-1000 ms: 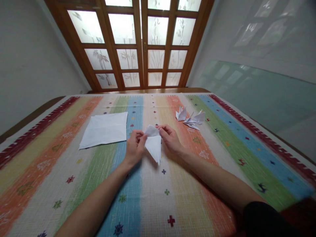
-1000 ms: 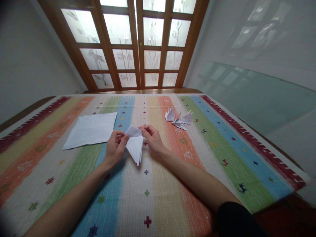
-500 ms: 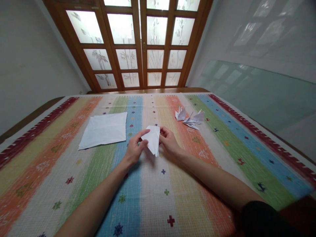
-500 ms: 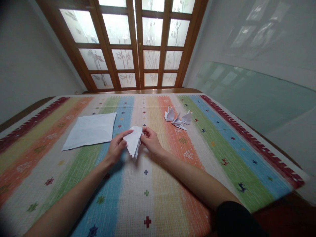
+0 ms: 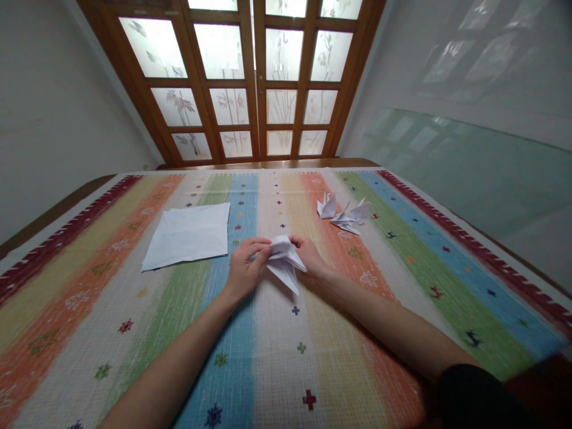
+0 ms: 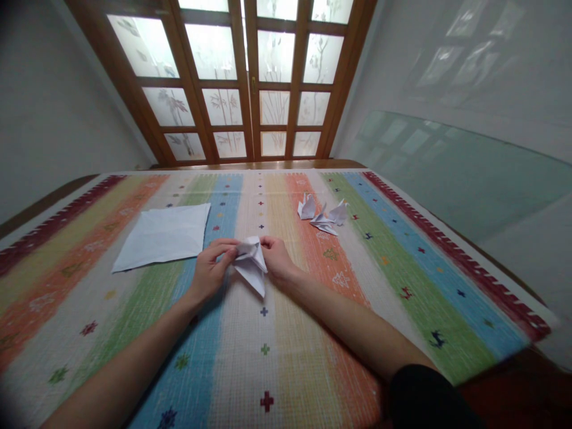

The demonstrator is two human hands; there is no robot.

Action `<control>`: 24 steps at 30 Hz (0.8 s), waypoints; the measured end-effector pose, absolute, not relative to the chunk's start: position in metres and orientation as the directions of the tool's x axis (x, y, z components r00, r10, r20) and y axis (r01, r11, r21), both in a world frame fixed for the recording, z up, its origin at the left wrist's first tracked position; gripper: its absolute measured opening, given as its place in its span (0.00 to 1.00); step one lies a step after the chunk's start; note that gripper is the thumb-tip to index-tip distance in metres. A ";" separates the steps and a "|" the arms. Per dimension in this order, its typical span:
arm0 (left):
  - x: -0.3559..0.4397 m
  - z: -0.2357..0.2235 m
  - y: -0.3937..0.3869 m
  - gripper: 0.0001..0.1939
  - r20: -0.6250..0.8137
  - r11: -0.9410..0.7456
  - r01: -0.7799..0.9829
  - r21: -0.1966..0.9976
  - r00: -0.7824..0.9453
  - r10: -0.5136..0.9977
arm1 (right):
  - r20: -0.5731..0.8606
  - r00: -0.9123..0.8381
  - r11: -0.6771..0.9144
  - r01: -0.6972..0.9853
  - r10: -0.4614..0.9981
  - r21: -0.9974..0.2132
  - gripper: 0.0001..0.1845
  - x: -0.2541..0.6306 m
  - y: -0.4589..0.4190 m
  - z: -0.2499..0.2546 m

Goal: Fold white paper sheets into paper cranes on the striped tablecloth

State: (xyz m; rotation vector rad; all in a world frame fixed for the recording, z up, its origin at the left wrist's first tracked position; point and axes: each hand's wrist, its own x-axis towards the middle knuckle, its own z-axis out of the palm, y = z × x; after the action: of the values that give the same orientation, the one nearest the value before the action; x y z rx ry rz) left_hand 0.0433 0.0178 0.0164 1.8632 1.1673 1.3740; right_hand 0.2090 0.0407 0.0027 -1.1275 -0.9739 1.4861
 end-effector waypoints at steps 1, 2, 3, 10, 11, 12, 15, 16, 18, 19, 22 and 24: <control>0.044 0.017 0.019 0.15 0.435 -0.423 0.286 0.860 0.023 0.900 | -0.179 -0.090 -0.195 -0.224 0.980 -0.955 0.15 0.209 0.041 0.001; 0.045 0.017 0.020 0.15 0.390 -0.367 0.241 0.899 -0.054 0.919 | -0.188 -0.105 -0.207 -0.216 0.977 -0.954 0.15 0.209 0.041 0.000; 0.045 0.017 0.021 0.16 0.339 -0.314 0.185 0.931 -0.124 0.932 | -0.199 -0.117 -0.220 -0.211 0.973 -0.952 0.15 0.209 0.041 -0.001; 0.048 0.007 0.032 0.19 0.013 -0.101 -0.259 0.961 -0.319 0.948 | -0.200 -0.271 -0.278 -0.287 0.941 -0.917 0.12 0.212 0.041 0.006; 0.047 0.007 0.032 0.19 0.013 -0.105 -0.244 0.964 -0.351 0.936 | -0.173 -0.321 -0.273 -0.298 0.931 -0.915 0.10 0.213 0.040 0.009; 0.047 0.007 0.032 0.18 0.028 -0.116 -0.205 0.972 -0.386 0.922 | -0.139 -0.370 -0.258 -0.296 0.919 -0.920 0.10 0.214 0.039 0.011; 0.046 0.010 0.028 0.17 0.144 -0.163 -0.006 0.987 -0.446 0.883 | -0.039 -0.454 -0.142 -0.195 0.890 -0.970 0.14 0.212 0.035 0.012; 0.047 0.012 0.026 0.17 0.184 -0.178 0.056 0.982 -0.437 0.880 | -0.020 -0.445 -0.098 -0.153 0.895 -0.983 0.16 0.210 0.034 0.011; 0.050 0.016 0.020 0.16 0.231 -0.199 0.121 0.972 -0.375 0.898 | -0.006 -0.364 -0.045 -0.098 0.931 -0.994 0.17 0.206 0.031 0.007; 0.052 0.018 0.017 0.15 0.238 -0.208 0.123 0.970 -0.334 0.912 | -0.017 -0.294 -0.045 -0.088 0.956 -0.995 0.17 0.204 0.031 0.005; 0.058 0.020 0.013 0.17 0.233 -0.224 0.063 0.973 -0.240 0.943 | -0.094 -0.050 -0.100 -0.113 0.994 -0.989 0.18 0.202 0.033 -0.001; 0.058 0.018 0.015 0.19 0.206 -0.217 -0.016 0.976 -0.243 0.948 | -0.155 0.049 -0.147 -0.136 0.987 -0.980 0.18 0.204 0.038 -0.002</control>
State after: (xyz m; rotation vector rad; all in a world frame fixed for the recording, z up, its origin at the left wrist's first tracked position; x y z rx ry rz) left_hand 0.0583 0.0151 0.0182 1.2093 1.2441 1.5706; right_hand 0.2044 0.0380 -0.0025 -1.2469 -0.9921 1.3342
